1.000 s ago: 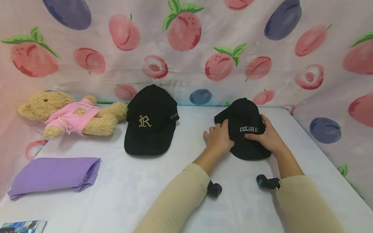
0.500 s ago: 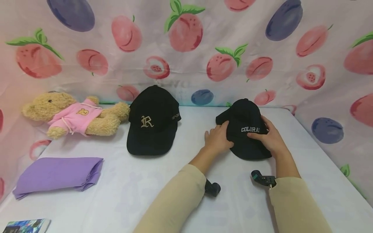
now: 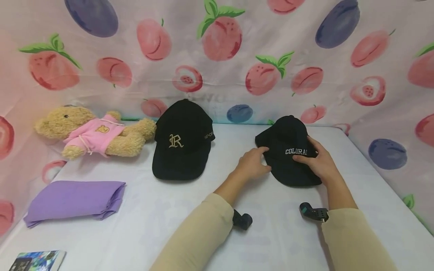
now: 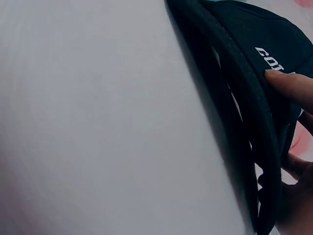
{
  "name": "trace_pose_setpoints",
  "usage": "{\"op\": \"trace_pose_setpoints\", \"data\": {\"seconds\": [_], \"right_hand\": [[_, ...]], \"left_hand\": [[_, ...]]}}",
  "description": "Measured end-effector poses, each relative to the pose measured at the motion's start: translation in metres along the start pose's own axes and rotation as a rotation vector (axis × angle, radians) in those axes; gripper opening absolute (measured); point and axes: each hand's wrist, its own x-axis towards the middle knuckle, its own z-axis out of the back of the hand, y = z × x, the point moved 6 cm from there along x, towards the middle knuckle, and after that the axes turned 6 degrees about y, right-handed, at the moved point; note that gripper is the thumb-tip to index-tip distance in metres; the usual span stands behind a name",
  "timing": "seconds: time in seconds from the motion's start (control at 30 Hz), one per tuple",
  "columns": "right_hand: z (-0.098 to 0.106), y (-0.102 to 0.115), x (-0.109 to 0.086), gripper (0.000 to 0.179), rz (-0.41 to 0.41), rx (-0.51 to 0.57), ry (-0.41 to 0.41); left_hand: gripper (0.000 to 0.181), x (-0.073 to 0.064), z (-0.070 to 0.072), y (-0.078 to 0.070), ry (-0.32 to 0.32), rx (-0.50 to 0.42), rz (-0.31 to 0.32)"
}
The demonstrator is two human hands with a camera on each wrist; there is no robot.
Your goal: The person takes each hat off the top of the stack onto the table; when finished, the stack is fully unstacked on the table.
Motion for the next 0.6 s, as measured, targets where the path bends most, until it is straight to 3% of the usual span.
{"op": "trace_pose_setpoints", "data": {"seconds": [0.3,0.6], "right_hand": [[0.002,0.003,0.002,0.102,0.004,-0.021,-0.004],[0.005,0.002,0.003,0.098,0.020,-0.025,-0.025]], "left_hand": [[0.053,-0.003,0.005,0.005,-0.057,0.066,0.014],[0.052,-0.007,0.007,0.013,-0.062,-0.030,-0.005]]}}
